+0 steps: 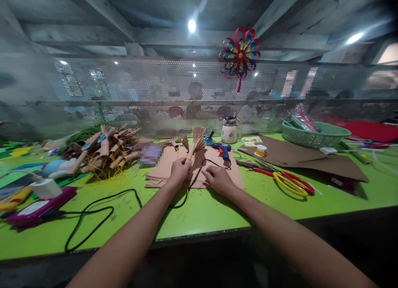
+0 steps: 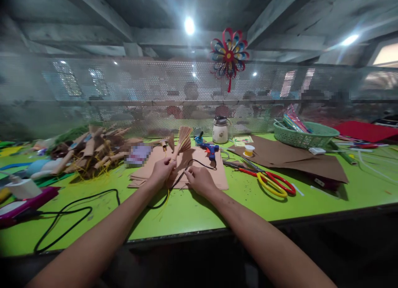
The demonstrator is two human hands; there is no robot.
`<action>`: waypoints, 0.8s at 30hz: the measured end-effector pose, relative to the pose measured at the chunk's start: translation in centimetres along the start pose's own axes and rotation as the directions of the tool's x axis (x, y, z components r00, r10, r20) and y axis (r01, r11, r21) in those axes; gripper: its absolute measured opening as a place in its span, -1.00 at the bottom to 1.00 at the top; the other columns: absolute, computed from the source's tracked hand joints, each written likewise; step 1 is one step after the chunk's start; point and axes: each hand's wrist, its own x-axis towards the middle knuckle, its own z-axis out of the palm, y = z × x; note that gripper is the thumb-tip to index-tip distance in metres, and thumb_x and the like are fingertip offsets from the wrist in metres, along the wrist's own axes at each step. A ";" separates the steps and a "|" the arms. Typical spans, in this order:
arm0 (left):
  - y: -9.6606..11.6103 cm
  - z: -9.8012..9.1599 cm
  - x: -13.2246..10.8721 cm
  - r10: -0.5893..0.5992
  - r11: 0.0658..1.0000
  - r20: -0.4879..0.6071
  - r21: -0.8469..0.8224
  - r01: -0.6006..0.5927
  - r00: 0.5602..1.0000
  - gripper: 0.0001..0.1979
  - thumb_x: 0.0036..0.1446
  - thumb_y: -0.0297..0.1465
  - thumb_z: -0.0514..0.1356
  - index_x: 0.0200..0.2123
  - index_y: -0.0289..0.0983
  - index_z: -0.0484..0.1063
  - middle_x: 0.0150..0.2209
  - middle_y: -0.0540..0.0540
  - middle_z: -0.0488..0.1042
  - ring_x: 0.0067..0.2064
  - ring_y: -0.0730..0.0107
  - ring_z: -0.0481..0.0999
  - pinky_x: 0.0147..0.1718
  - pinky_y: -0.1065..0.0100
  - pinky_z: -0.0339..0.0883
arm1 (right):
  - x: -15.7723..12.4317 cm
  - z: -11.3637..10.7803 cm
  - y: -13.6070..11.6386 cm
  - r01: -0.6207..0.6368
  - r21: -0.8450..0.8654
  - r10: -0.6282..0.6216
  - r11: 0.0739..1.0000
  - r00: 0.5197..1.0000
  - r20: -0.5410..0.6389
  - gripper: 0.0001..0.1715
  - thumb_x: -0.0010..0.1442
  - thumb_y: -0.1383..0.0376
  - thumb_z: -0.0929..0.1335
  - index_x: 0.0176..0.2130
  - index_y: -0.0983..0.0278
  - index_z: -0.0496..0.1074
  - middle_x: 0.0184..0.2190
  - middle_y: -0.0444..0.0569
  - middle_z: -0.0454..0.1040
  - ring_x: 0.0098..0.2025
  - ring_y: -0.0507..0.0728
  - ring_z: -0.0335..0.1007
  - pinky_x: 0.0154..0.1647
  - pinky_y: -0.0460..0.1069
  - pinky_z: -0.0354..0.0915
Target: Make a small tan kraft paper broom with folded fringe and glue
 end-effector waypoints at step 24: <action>-0.5 -0.2 0.1 0.107 0.989 0.010 0.099 -0.108 0.994 -0.67 -0.10 -0.36 0.14 -0.21 -0.34 0.47 -0.62 0.03 0.36 -0.63 0.50 0.28 -0.64 0.48 0.13 | -0.2 0.3 -0.2 0.015 0.054 -0.015 0.998 1.000 0.007 -0.68 0.23 0.22 0.23 -0.44 0.30 0.44 -0.55 -0.08 0.47 -0.52 0.01 0.32 -0.47 -0.13 0.15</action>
